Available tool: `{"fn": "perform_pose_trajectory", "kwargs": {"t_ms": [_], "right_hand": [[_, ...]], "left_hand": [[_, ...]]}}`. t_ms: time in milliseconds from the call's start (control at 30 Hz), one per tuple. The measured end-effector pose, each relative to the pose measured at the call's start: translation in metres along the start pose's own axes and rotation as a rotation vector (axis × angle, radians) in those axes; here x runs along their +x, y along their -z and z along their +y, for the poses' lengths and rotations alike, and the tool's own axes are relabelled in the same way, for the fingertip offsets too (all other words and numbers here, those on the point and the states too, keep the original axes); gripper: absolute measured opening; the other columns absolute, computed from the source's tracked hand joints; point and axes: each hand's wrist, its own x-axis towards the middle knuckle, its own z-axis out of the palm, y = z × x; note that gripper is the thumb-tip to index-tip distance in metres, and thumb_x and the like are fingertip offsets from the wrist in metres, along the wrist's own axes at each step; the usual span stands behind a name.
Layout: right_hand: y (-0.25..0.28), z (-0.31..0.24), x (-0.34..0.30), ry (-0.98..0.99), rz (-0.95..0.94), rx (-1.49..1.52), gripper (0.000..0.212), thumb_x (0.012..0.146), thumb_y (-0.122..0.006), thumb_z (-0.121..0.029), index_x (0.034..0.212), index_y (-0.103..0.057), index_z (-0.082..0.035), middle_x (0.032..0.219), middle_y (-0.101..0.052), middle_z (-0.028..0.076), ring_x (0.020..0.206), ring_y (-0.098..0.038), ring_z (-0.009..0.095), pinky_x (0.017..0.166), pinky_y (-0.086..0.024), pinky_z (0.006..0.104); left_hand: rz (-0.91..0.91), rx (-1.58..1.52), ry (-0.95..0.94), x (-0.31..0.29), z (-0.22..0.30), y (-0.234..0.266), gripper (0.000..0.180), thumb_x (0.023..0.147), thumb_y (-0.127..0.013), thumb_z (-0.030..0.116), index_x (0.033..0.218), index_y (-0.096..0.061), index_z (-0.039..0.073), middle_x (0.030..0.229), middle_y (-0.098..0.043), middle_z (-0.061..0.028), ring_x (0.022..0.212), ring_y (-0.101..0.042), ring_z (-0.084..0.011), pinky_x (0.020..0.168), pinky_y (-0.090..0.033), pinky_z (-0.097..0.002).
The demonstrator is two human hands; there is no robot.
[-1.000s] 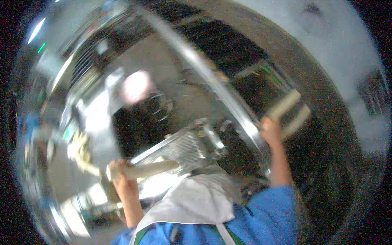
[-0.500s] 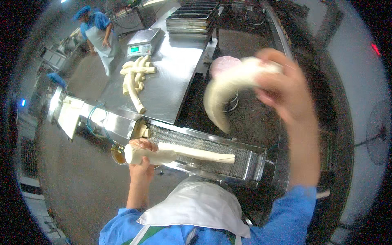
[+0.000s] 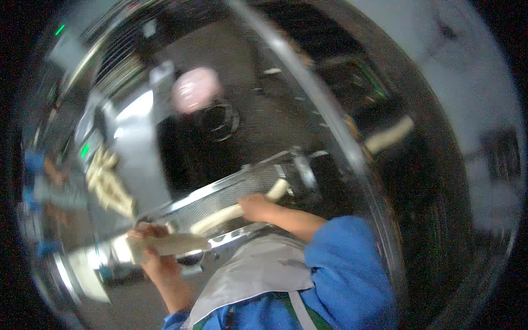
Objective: The person receives long pieces of dough from a conveyor, aligns them, and places them into rows of dark baking pans moving on a larger conveyor.
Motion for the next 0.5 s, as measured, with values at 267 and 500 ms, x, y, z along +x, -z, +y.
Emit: {"fn": "perform_pose_trajectory", "kwargs": {"t_ms": [267, 500], "right_hand": [[0.161, 0.059, -0.157, 0.132, 0.567, 1.545, 0.041, 0.084, -0.071, -0.022, 0.114, -0.055, 0.003, 0.092, -0.062, 0.016, 0.073, -0.065, 0.021, 0.054, -0.057, 0.0351], [0.288, 0.143, -0.269, -0.080, 1.395, 1.884, 0.057, 0.093, -0.059, -0.043, 0.121, -0.045, 0.005, 0.088, -0.060, 0.015, 0.072, -0.065, 0.025, 0.071, -0.061, 0.0421]], "left_hand": [[-0.506, -0.144, 0.047, 0.148, -0.029, -0.240, 0.058, 0.088, -0.073, 0.026, 0.137, -0.046, 0.010, 0.125, -0.058, -0.0108, 0.115, -0.057, -0.0261, 0.100, -0.046, -0.0427], [-1.029, -0.600, -0.202, 0.177, -0.068, -0.488, 0.037, 0.091, -0.069, 0.021, 0.122, -0.049, 0.015, 0.117, -0.059, -0.0089, 0.111, -0.058, -0.0254, 0.103, -0.045, -0.0495]]}}
